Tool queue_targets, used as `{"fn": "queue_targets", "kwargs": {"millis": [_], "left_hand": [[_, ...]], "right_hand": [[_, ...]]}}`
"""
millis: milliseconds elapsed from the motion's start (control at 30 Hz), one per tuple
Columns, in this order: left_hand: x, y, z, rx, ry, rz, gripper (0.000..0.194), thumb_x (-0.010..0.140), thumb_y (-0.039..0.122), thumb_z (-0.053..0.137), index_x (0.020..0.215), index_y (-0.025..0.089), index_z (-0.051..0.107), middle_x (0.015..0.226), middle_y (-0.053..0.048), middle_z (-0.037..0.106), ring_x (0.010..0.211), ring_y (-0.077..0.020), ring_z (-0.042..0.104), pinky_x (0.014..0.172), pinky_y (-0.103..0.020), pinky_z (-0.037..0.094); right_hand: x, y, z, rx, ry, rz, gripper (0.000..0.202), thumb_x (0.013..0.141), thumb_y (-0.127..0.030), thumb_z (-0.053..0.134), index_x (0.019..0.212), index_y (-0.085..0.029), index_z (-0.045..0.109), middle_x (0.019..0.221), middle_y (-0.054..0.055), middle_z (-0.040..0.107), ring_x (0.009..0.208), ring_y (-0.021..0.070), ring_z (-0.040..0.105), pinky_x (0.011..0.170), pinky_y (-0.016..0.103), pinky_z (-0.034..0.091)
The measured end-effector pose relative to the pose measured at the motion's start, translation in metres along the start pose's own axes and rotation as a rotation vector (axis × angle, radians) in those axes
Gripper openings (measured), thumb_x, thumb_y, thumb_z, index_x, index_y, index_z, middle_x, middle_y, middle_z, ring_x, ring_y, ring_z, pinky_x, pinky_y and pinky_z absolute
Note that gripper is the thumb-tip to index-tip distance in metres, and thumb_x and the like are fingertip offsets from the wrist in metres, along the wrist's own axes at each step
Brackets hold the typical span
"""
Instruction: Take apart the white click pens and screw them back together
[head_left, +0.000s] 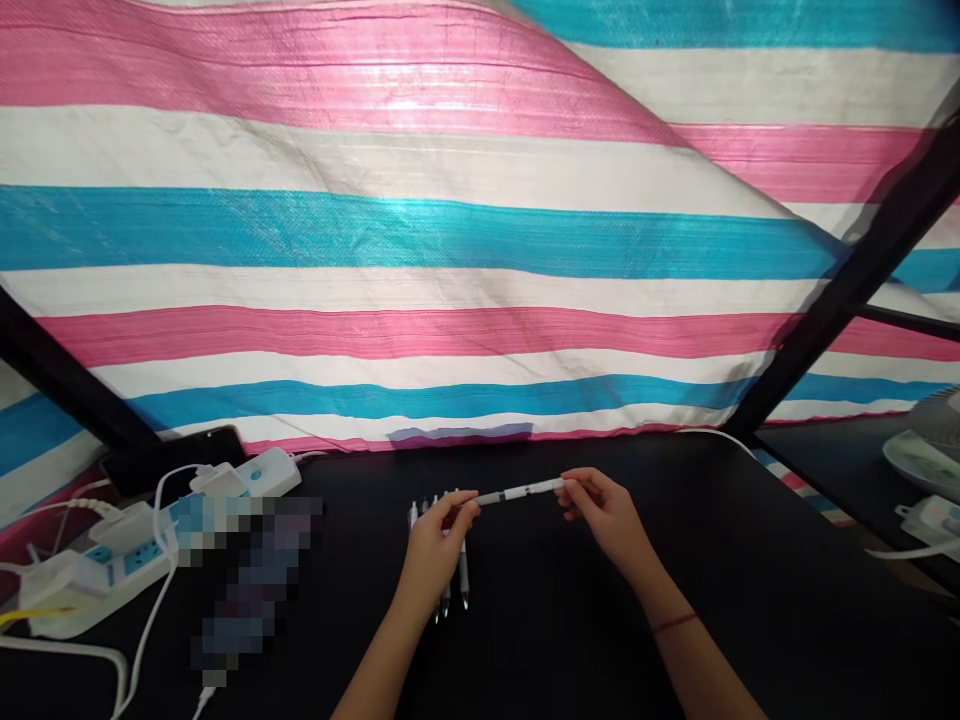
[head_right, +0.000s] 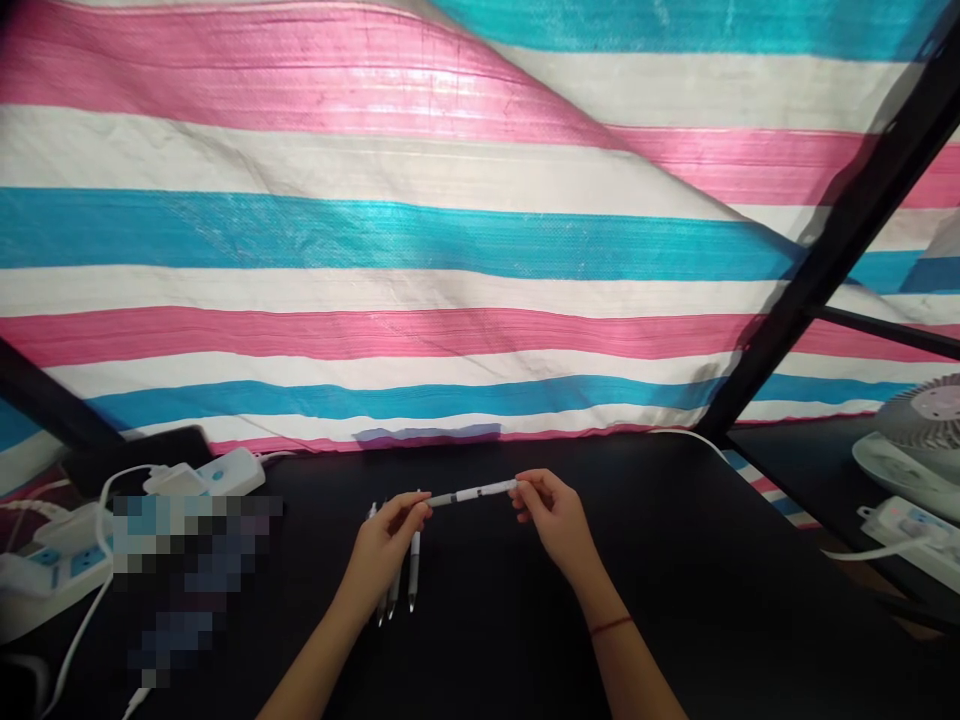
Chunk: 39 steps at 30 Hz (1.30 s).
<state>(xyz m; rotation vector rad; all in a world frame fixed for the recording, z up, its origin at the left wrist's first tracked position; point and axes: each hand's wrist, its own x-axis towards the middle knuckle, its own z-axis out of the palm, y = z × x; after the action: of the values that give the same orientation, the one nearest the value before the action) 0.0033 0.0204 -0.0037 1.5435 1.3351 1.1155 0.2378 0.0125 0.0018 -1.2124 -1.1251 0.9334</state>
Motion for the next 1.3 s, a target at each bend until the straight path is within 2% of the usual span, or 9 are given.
{"fn": "queue_targets", "kwargs": {"millis": [167, 367, 533, 700, 767, 867, 1033, 1200, 1300], "left_hand": [[0.0000, -0.0004, -0.0004, 0.014, 0.042, 0.023, 0.030, 0.079, 0.043, 0.058, 0.096, 0.021, 0.069, 0.079, -0.003, 0.068, 0.072, -0.0186, 0.063, 0.070, -0.029, 0.049], [-0.0007, 0.0040, -0.0001, -0.034, 0.070, 0.015, 0.031, 0.077, 0.044, 0.059, 0.095, 0.020, 0.069, 0.079, -0.004, 0.068, 0.071, -0.0188, 0.063, 0.069, -0.030, 0.051], [-0.0009, 0.0033, -0.0006, -0.015, 0.050, 0.020, 0.030, 0.079, 0.042, 0.057, 0.096, 0.020, 0.069, 0.079, -0.003, 0.068, 0.071, -0.0181, 0.063, 0.069, -0.030, 0.051], [-0.0003, 0.0047, -0.0007, -0.034, 0.065, 0.010, 0.031, 0.079, 0.043, 0.057, 0.096, 0.019, 0.068, 0.079, -0.003, 0.068, 0.071, -0.0175, 0.063, 0.069, -0.029, 0.051], [-0.0005, 0.0059, -0.0004, -0.035, 0.068, 0.007, 0.032, 0.078, 0.044, 0.058, 0.095, 0.019, 0.069, 0.077, -0.003, 0.068, 0.070, -0.0178, 0.063, 0.068, -0.029, 0.051], [-0.0009, 0.0069, 0.0002, -0.036, 0.061, 0.008, 0.032, 0.077, 0.044, 0.058, 0.094, 0.020, 0.069, 0.076, -0.003, 0.067, 0.071, -0.0183, 0.063, 0.068, -0.030, 0.052], [-0.0014, 0.0079, 0.0003, -0.052, 0.063, -0.002, 0.035, 0.077, 0.046, 0.058, 0.095, 0.018, 0.069, 0.079, -0.004, 0.068, 0.072, -0.0189, 0.063, 0.070, -0.031, 0.051], [-0.0014, 0.0085, 0.0004, -0.057, 0.058, -0.012, 0.035, 0.077, 0.046, 0.058, 0.095, 0.019, 0.068, 0.079, -0.004, 0.069, 0.072, -0.0188, 0.063, 0.070, -0.031, 0.051], [-0.0010, 0.0075, 0.0002, -0.068, 0.046, 0.001, 0.035, 0.079, 0.046, 0.056, 0.097, 0.018, 0.067, 0.081, -0.005, 0.068, 0.073, -0.0183, 0.062, 0.071, -0.030, 0.050]], "right_hand": [[0.0001, 0.0004, -0.0004, -0.104, -0.061, -0.042, 0.043, 0.079, -0.057, 0.056, 0.062, -0.017, 0.058, 0.056, 0.003, 0.058, 0.048, 0.0134, 0.053, 0.047, 0.026, 0.046], [-0.0014, -0.0026, 0.0022, 0.054, -0.053, -0.020, 0.042, 0.072, -0.054, 0.066, 0.094, -0.018, 0.060, 0.076, 0.006, 0.066, 0.060, 0.0168, 0.058, 0.045, 0.026, 0.049], [-0.0008, -0.0031, -0.0012, -0.044, -0.136, -0.018, 0.038, 0.081, -0.053, 0.057, 0.068, -0.017, 0.059, 0.061, 0.003, 0.059, 0.054, 0.0140, 0.055, 0.047, 0.025, 0.047], [-0.0011, -0.0034, -0.0008, 0.057, -0.093, -0.016, 0.041, 0.073, -0.052, 0.066, 0.096, -0.019, 0.058, 0.073, 0.004, 0.063, 0.057, 0.0149, 0.056, 0.043, 0.024, 0.045], [-0.0008, -0.0036, -0.0015, 0.026, -0.127, -0.003, 0.040, 0.072, -0.053, 0.067, 0.092, -0.019, 0.059, 0.073, 0.004, 0.062, 0.059, 0.0157, 0.057, 0.044, 0.025, 0.046], [0.0000, -0.0031, -0.0032, -0.072, -0.149, -0.003, 0.038, 0.079, -0.055, 0.057, 0.071, -0.018, 0.058, 0.063, 0.002, 0.058, 0.056, 0.0147, 0.055, 0.046, 0.025, 0.045], [-0.0006, -0.0039, -0.0043, -0.022, -0.149, -0.014, 0.039, 0.076, -0.054, 0.062, 0.093, -0.020, 0.058, 0.074, 0.004, 0.062, 0.060, 0.0162, 0.057, 0.045, 0.024, 0.043], [-0.0013, -0.0058, -0.0056, -0.160, -0.168, -0.021, 0.038, 0.081, -0.054, 0.055, 0.067, -0.019, 0.057, 0.057, 0.001, 0.056, 0.052, 0.0139, 0.052, 0.048, 0.025, 0.042], [-0.0028, -0.0049, -0.0035, -0.126, -0.157, -0.020, 0.033, 0.078, -0.051, 0.060, 0.086, -0.019, 0.061, 0.068, 0.002, 0.059, 0.056, 0.0148, 0.055, 0.047, 0.025, 0.043]]}}
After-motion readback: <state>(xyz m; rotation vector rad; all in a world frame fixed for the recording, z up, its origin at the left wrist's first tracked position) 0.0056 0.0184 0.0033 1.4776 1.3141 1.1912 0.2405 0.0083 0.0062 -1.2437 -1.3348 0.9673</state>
